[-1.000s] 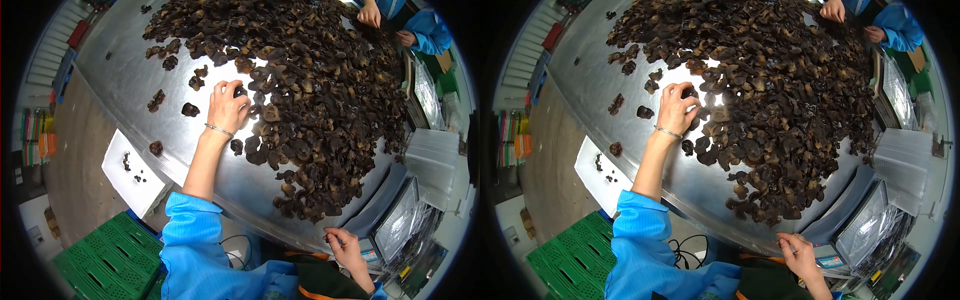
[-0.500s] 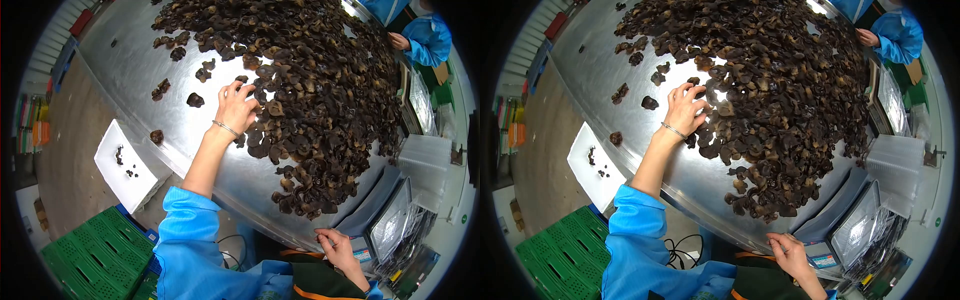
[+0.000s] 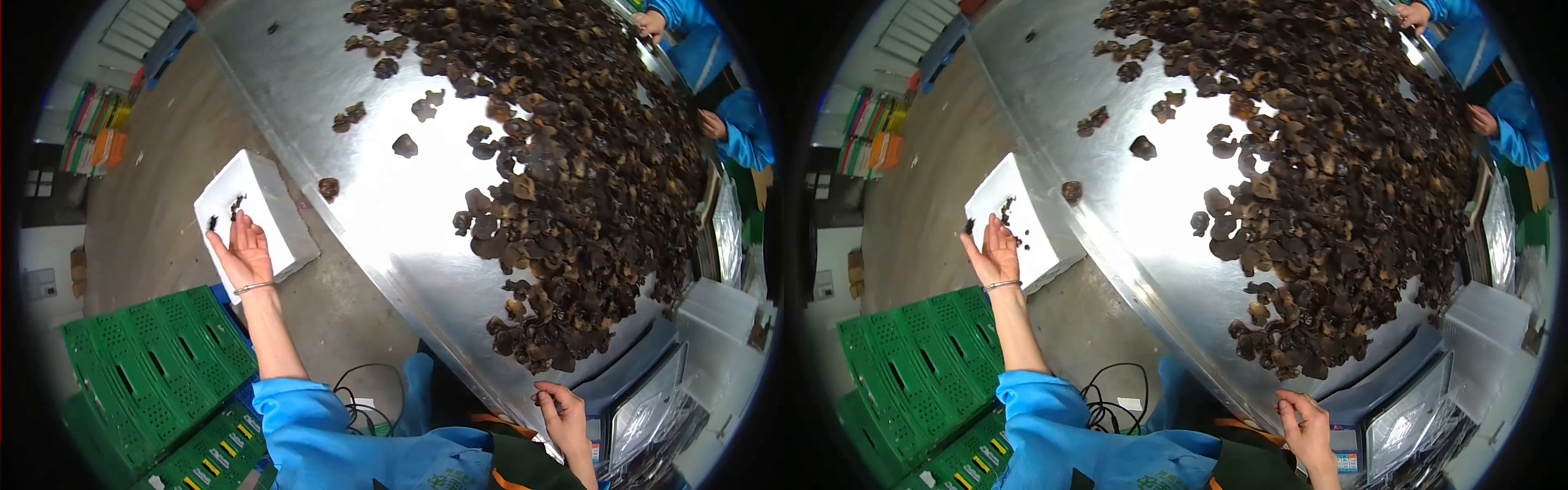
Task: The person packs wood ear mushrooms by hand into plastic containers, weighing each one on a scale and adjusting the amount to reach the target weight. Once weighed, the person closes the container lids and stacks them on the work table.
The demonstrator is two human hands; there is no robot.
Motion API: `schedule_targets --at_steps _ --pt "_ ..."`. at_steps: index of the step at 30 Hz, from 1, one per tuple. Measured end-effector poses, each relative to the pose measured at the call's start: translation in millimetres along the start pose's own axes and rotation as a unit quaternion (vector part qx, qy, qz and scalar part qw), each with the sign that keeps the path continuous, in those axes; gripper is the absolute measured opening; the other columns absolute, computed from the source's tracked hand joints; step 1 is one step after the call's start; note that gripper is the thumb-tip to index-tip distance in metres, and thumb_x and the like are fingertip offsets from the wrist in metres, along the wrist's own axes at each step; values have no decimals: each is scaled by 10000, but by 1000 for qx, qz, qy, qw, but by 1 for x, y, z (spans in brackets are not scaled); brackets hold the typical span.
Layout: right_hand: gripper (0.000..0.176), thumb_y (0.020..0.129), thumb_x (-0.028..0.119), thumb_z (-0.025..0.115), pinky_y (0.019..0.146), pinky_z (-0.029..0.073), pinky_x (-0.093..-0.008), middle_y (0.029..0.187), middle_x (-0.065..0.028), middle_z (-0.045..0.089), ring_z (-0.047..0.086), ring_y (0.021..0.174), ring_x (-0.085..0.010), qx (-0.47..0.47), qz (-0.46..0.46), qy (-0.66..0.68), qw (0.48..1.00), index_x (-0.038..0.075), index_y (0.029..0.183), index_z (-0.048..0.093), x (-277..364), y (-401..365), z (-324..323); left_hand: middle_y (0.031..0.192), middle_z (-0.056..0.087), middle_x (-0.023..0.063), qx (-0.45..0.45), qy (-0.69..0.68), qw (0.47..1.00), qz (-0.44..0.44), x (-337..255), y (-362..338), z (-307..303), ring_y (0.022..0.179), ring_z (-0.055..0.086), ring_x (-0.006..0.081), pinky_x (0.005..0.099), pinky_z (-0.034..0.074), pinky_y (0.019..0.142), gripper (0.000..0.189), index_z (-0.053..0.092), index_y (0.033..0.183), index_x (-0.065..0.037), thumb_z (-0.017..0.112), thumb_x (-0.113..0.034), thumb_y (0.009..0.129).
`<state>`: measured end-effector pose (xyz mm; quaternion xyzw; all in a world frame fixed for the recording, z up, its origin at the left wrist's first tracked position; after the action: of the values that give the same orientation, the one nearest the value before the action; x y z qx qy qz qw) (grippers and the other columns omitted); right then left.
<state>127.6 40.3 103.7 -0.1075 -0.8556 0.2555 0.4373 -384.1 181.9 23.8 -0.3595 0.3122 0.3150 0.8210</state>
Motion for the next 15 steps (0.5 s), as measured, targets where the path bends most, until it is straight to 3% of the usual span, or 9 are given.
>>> schedule_targets --at_steps 3,5,6,7,9,11,13,14,15 --pt "152 848 71 568 542 480 -258 785 -101 642 625 713 -168 14 10 -11 1000 5 970 629 1 4 6 1118 598 121 23 250 964 89 5 -2 11 946 571 168 294 472 822 505 462 1224 29 566 -311 866" --pt "152 848 73 568 568 484 -252 780 -112 641 632 713 -167 29 34 -28 999 -2 967 625 9 7 7 1069 619 112 176 591 742 263 31 -11 46 983 557 248 373 441 860 438 554 1167 -61 640 -252 783" --pt "152 848 73 568 568 484 -252 780 -112 641 632 713 -167 42 24 -31 998 -2 967 625 8 8 8 1003 621 120 194 709 542 407 47 -28 74 1041 515 302 436 379 908 495 571 1147 -88 684 -256 696" --pt "153 858 71 562 611 487 -250 793 -112 644 635 726 -155 37 20 -28 999 -8 974 623 5 8 7 987 603 137 221 758 403 463 63 -37 90 1071 469 321 469 319 933 520 572 1127 -77 679 -251 648" --pt "156 868 63 554 658 489 -245 821 -112 646 635 740 -138 23 33 -12 999 -24 982 617 5 8 3 973 582 119 222 838 305 395 98 -28 91 983 505 301 449 364 856 425 549 1127 -74 591 -142 709" --pt "156 868 60 554 662 489 -245 814 -107 647 634 740 -137 16 35 -6 999 -26 982 616 3 10 -1 974 592 127 233 866 336 287 128 -27 103 911 560 289 401 423 828 484 542 1146 -84 636 -148 676" --pt "154 868 56 553 673 490 -246 804 -101 650 634 742 -135 10 23 -19 999 -26 983 615 -12 8 -1 982 597 125 403 695 555 215 157 -60 120 804 590 256 368 457 779 462 534 1163 -76 629 -123 714" --pt "154 869 54 553 678 490 -247 801 -100 652 634 746 -135 14 6 -40 999 -25 985 615 -22 9 -3 1010 599 108 518 566 642 10 156 -93 141 824 589 241 361 453 804 440 529 1173 -71 617 -110 744" --pt "155 864 57 560 682 491 -248 801 -98 656 636 754 -133 2 62 16 998 -17 988 616 -7 8 -2 1038 590 105 572 515 635 67 156 -111 157 879 581 240 350 447 819 441 528 1179 -78 619 -103 749"
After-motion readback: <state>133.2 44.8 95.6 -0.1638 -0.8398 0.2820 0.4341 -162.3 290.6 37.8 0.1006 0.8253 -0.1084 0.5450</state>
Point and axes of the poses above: each hand's wrist, its own y-axis towards the middle knuckle, its own z-axis out of the palm, x = y × z, the point moved 3 cm from there along y, towards the middle knuckle
